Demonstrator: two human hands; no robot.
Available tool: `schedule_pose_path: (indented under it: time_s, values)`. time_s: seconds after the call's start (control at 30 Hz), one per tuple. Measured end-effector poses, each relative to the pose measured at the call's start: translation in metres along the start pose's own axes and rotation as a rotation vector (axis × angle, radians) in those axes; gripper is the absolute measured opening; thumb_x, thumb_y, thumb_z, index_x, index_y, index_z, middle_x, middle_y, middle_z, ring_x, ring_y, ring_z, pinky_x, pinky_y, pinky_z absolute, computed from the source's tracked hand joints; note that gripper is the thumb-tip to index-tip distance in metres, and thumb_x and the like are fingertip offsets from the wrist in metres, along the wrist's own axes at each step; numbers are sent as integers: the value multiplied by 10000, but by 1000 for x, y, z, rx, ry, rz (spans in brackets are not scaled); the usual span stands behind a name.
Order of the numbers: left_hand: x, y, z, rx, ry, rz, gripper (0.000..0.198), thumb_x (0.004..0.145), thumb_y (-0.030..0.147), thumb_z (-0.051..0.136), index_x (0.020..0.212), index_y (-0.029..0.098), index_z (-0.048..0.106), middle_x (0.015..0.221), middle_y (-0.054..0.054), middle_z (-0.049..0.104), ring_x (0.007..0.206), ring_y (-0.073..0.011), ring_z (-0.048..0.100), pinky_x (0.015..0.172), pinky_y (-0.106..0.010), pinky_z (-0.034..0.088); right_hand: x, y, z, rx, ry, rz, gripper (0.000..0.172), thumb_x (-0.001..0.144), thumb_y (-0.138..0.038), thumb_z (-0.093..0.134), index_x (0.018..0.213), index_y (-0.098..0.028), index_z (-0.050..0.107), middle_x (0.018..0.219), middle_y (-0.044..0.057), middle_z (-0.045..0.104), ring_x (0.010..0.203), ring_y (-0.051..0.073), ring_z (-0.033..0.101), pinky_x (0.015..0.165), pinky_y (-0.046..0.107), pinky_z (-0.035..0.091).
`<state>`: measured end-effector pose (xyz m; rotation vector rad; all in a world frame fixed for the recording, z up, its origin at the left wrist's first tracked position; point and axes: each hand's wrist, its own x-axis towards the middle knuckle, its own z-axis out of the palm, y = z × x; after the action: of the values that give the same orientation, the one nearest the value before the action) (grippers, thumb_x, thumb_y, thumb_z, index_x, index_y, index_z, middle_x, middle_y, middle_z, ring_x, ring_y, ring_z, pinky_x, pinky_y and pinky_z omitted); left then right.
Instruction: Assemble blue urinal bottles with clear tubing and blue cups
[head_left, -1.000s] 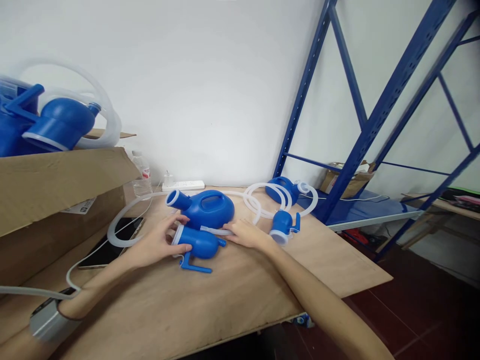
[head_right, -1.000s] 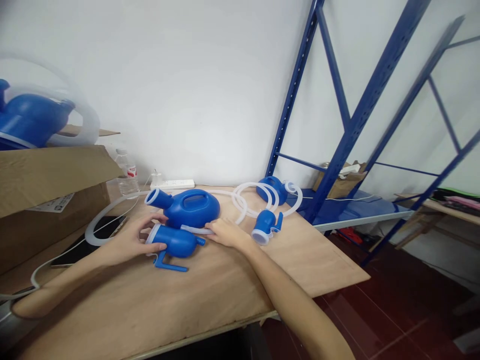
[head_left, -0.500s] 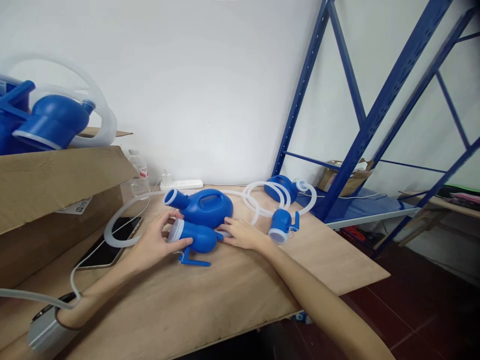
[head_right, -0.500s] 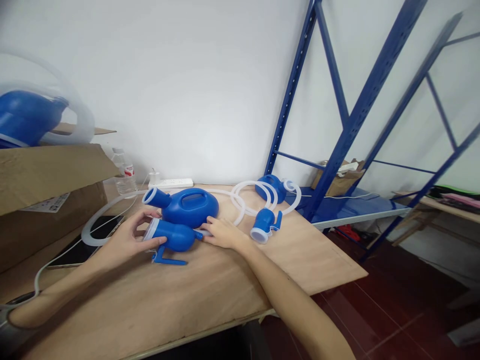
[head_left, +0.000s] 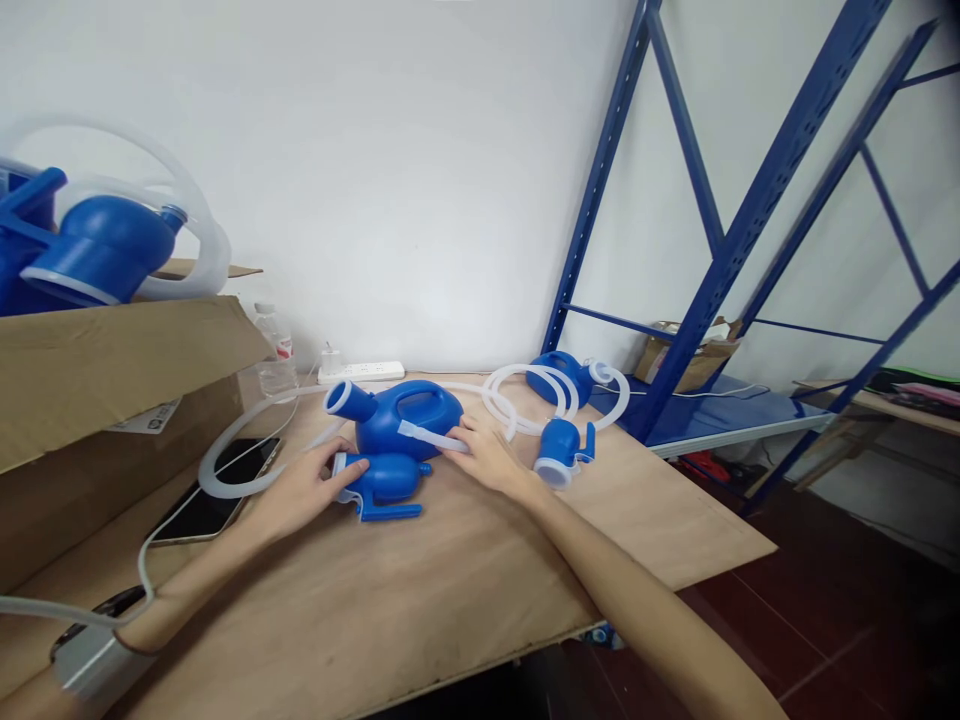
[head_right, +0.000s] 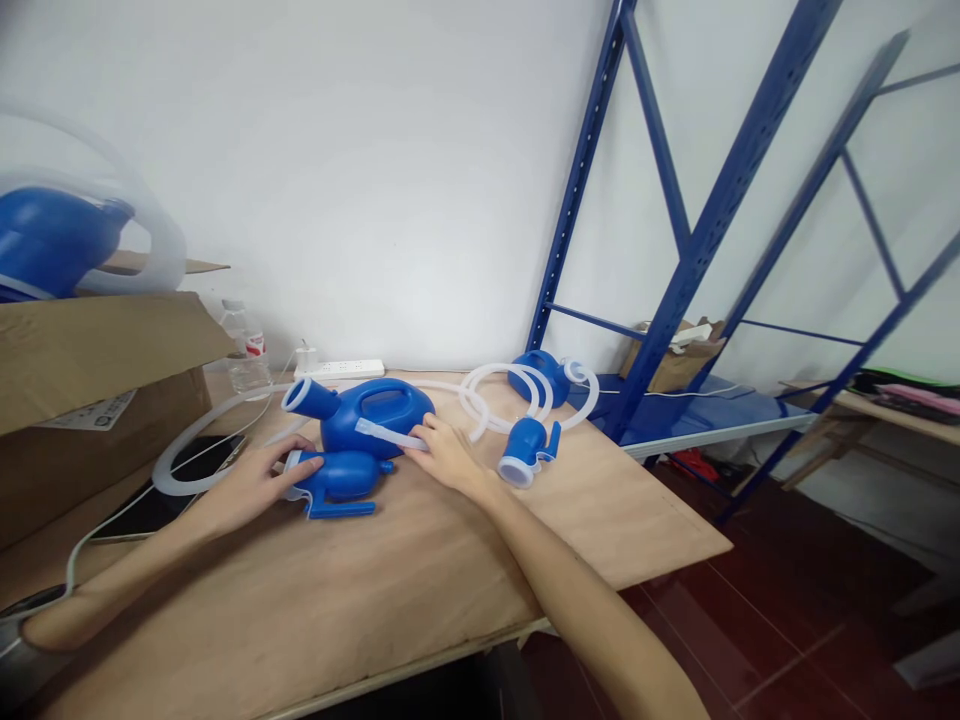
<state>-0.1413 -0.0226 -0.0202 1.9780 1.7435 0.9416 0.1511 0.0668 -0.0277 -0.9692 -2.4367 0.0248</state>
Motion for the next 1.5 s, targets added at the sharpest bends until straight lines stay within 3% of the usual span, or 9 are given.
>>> schedule_pose_path:
  time_s: [0.23, 0.57, 0.73, 0.9, 1.07, 1.17, 1.3, 1.4, 1.5]
  values:
    - [-10, 7, 14, 20, -100, 132, 509, 923, 676, 478, 1026, 239, 718, 931, -62, 775, 841, -291, 707, 805, -387, 528, -3, -11, 10, -33, -45, -72, 169, 1002, -329, 631, 1079, -191, 692, 1048, 48, 646, 886, 177, 635, 775, 289, 469]
    - [-16, 7, 25, 3, -81, 179, 496, 942, 638, 523, 1169, 223, 673, 1174, -79, 761, 1045, -306, 705, 942, -431, 541, -6, -11, 12, -90, 80, -179, 164, 962, -310, 670, 1086, -203, 683, 987, 41, 688, 824, 181, 657, 673, 277, 438]
    - [-20, 20, 38, -75, -89, 241, 410, 968, 569, 519, 1139, 241, 697, 1120, -52, 771, 1024, -281, 716, 935, -411, 570, -8, -18, 13, -197, 214, -378, 191, 985, -346, 600, 1047, -183, 677, 883, 44, 674, 742, 170, 615, 606, 291, 401]
    - [-19, 27, 67, -96, -26, 321, 355, 996, 470, 523, 1249, 244, 628, 1225, -92, 719, 1128, -295, 686, 1030, -458, 550, -2, -22, 7, -391, 296, -763, 247, 1023, -309, 511, 858, -189, 650, 737, 18, 603, 625, 142, 528, 531, 306, 347]
    - [-16, 37, 73, -30, 54, 378, 439, 1034, 460, 460, 1386, 213, 546, 1377, -137, 625, 1293, -296, 588, 1110, -498, 493, 13, -19, -39, -577, 441, -1022, 265, 994, -245, 543, 741, -207, 609, 666, -9, 539, 561, 118, 467, 486, 273, 331]
    - [-13, 41, 52, 49, 182, 448, 334, 1050, 372, 420, 1261, 208, 620, 1312, -122, 647, 1220, -268, 620, 1071, -459, 508, 22, -22, -84, -663, 537, -1115, 313, 979, -269, 601, 671, -217, 586, 638, -13, 516, 562, 123, 446, 484, 277, 338]
    - [-2, 33, 16, 227, 458, 486, 263, 1017, 309, 442, 1079, 194, 670, 1172, -123, 674, 1106, -269, 659, 988, -427, 525, 30, -21, -141, -793, 618, -1129, 363, 952, -276, 651, 610, -219, 543, 605, -13, 496, 565, 129, 410, 485, 303, 313]
    - [6, 19, -3, 431, 558, 364, 331, 991, 360, 444, 1180, 178, 645, 1281, -167, 647, 1212, -330, 613, 1000, -466, 494, 30, -8, -174, -911, 589, -1052, 424, 986, -317, 604, 587, -222, 498, 568, -22, 456, 526, 127, 369, 468, 308, 276]
    - [12, 4, -13, 592, 415, 103, 572, 967, 460, 440, 1429, 128, 494, 1442, -216, 575, 1334, -402, 533, 1002, -527, 472, 26, 12, -198, -923, 527, -901, 440, 1011, -383, 557, 605, -221, 512, 567, -9, 463, 537, 137, 404, 483, 306, 280]
